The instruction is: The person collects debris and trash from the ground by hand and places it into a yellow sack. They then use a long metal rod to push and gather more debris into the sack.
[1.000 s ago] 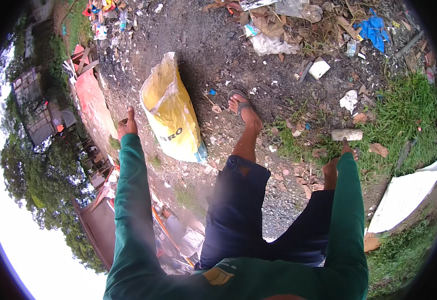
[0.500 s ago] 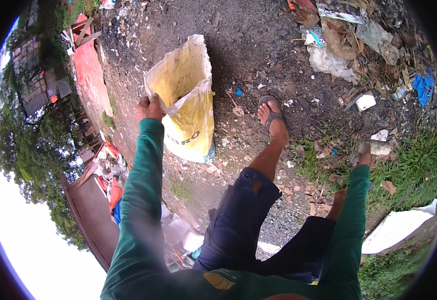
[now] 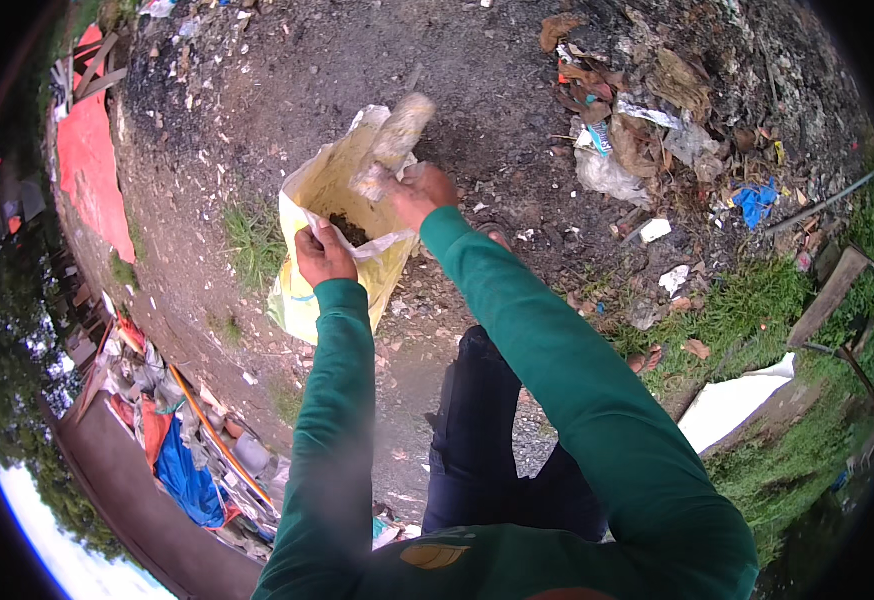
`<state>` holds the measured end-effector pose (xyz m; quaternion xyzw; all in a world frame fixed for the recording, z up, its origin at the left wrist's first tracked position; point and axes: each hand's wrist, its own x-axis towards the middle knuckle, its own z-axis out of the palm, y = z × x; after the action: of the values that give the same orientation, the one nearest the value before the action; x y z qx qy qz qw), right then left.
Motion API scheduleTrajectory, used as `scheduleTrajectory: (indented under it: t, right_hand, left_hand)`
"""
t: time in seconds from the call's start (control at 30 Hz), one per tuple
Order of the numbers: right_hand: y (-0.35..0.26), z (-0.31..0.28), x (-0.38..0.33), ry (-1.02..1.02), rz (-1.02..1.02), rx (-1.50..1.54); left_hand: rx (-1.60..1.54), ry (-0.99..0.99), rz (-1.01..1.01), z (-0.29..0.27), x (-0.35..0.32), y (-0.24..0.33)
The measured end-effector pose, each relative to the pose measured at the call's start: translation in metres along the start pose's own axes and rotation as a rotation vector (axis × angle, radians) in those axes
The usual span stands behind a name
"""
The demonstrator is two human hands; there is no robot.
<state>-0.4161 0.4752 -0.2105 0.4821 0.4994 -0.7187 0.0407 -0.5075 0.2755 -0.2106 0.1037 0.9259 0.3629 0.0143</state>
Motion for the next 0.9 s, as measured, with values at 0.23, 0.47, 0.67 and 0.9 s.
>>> scheduleTrajectory:
  t: [0.23,0.47,0.67,0.9]
  right_hand:
    - [0.188,-0.114,-0.077,0.665,-0.146,-0.03]
    - [0.519,-0.506,-0.213,1.129,0.795,-0.227]
    - [0.719,-0.777,-0.289,1.449,0.502,0.391]
    - [0.765,-0.894,-0.265,0.996,0.71,0.588]
  left_hand:
    - [0.456,0.085,0.088,0.004,-0.051,0.059]
    - [0.234,-0.363,0.391,0.058,-0.316,0.169]
    - [0.421,-0.962,0.352,0.157,-0.551,0.19]
    - [0.445,-1.067,0.162,0.196,-0.646,0.18]
